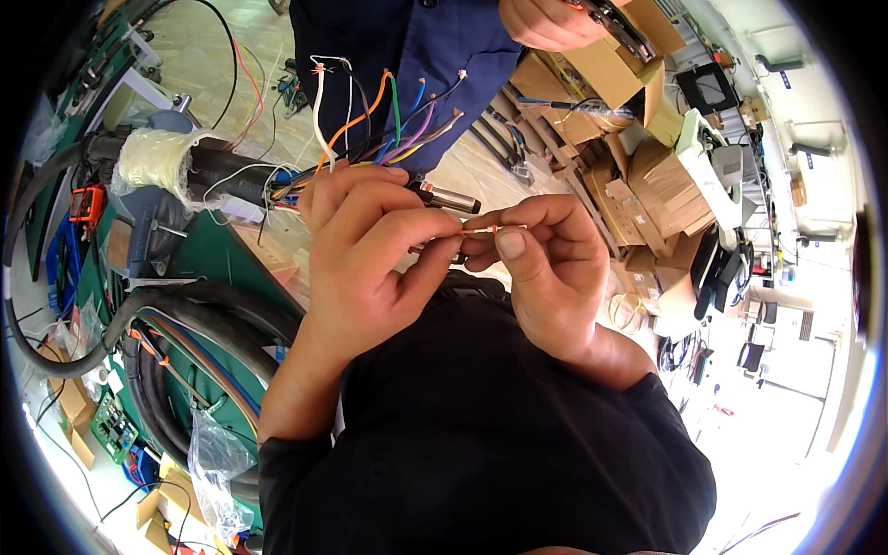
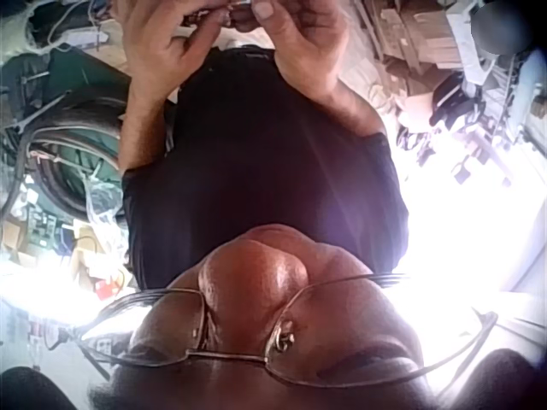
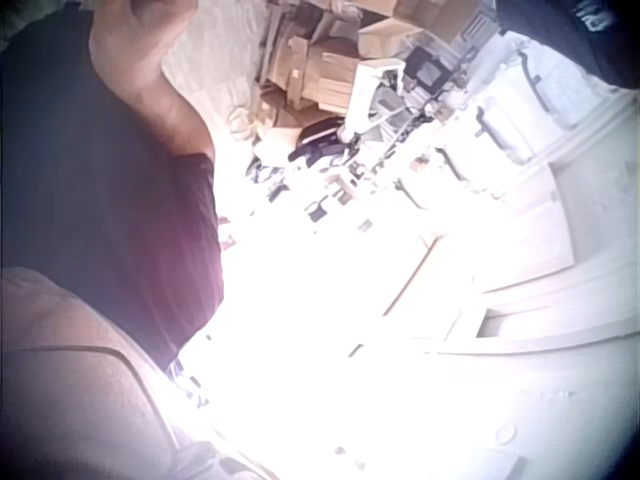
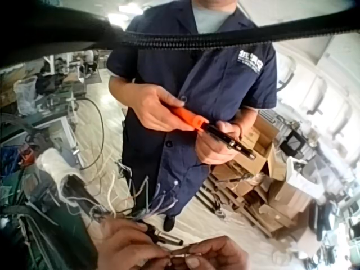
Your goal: The person organizes and connects wires within a large cable harness using a vise and pliers to trim wires while an assistant holds the assembly.
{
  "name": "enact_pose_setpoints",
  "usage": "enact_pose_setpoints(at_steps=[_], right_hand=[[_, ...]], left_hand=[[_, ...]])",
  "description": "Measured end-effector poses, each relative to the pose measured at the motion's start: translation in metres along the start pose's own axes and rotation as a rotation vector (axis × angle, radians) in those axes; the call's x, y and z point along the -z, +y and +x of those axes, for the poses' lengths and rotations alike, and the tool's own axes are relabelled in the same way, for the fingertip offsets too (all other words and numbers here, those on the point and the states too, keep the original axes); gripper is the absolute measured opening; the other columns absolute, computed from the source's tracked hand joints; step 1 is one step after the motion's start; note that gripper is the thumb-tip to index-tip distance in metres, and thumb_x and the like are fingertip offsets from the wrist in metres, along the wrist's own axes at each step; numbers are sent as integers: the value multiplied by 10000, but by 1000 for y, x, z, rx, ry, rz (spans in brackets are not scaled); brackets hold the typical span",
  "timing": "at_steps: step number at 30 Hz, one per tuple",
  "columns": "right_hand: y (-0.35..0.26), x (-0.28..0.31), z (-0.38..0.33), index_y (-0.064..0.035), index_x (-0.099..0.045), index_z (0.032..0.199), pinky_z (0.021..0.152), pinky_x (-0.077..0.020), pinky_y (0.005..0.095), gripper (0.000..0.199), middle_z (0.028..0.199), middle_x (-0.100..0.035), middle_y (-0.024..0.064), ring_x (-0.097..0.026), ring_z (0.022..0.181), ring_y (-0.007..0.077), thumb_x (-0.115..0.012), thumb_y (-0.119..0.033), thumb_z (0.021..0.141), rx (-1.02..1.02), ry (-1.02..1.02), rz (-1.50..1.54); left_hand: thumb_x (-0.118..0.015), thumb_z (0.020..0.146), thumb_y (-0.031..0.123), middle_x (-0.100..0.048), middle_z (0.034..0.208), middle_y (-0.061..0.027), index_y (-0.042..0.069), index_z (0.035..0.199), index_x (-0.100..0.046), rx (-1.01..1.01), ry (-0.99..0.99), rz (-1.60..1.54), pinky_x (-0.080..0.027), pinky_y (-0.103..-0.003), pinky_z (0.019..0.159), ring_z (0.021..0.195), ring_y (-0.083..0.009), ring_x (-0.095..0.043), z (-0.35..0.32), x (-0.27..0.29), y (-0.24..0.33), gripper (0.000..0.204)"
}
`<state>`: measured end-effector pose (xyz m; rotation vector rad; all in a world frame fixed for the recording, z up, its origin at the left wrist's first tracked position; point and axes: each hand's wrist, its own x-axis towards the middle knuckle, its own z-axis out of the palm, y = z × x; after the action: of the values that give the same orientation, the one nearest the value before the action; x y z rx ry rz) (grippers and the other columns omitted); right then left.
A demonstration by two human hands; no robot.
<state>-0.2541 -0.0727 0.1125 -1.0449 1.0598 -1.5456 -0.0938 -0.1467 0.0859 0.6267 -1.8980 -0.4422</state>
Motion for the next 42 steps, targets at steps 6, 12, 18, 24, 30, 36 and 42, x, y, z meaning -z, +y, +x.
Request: enact_pose_setpoints(at_steps=[6,12,18,24,30,36,42], right_hand=[[2,1,1,44,-510,1055,779,-585,299,142,994,-661,147,-669,895,175,-581,-5,943,15,-23,9],[2,3,1,42,-510,1060,782,-583,297,142,992,-664,142,-670,896,172,-577,2,942,17,-35,-4],[1,4,1,39,-513,1066,775,-576,283,143,993,-667,134,-674,891,166,-575,-5,946,2,-29,-25],[0,6,2,37,-520,1069,764,-569,271,147,986,-669,126,-672,888,156,-581,-20,949,-19,-51,-62],[1,7,2,36,-529,1065,748,-570,269,138,967,-670,114,-670,881,145,-578,-28,953,-22,-62,-67],[-2,6,3,36,-532,1058,741,-572,272,137,952,-670,109,-670,866,140,-581,-38,955,-40,-59,-105],[-2,5,3,36,-537,1046,724,-568,263,146,937,-672,104,-669,854,136,-595,-61,953,-36,-41,-111]], left_hand=[[-770,644,21,-600,841,-19,120,856,-670,-1,27,15,-414,-402,848,946,-265,-554,-1,-2,-1,254],[-790,602,70,-575,834,29,183,832,-662,20,55,34,-354,-423,866,947,-229,-549,-3,-7,-1,286],[-786,595,66,-567,832,29,190,835,-661,15,53,49,-354,-430,873,942,-229,-546,-1,-7,0,298],[-778,595,65,-565,832,28,189,841,-655,7,53,47,-355,-429,866,938,-230,-543,-1,-8,-1,301],[-770,595,68,-558,833,28,188,844,-647,-5,41,60,-354,-431,863,934,-234,-542,-2,-8,-1,303],[-770,594,71,-560,837,28,189,841,-647,-11,48,58,-355,-435,865,935,-234,-541,-2,-8,-3,300],[-756,621,52,-576,841,7,164,850,-648,-14,26,63,-373,-445,882,941,-255,-546,0,-6,-1,276]])
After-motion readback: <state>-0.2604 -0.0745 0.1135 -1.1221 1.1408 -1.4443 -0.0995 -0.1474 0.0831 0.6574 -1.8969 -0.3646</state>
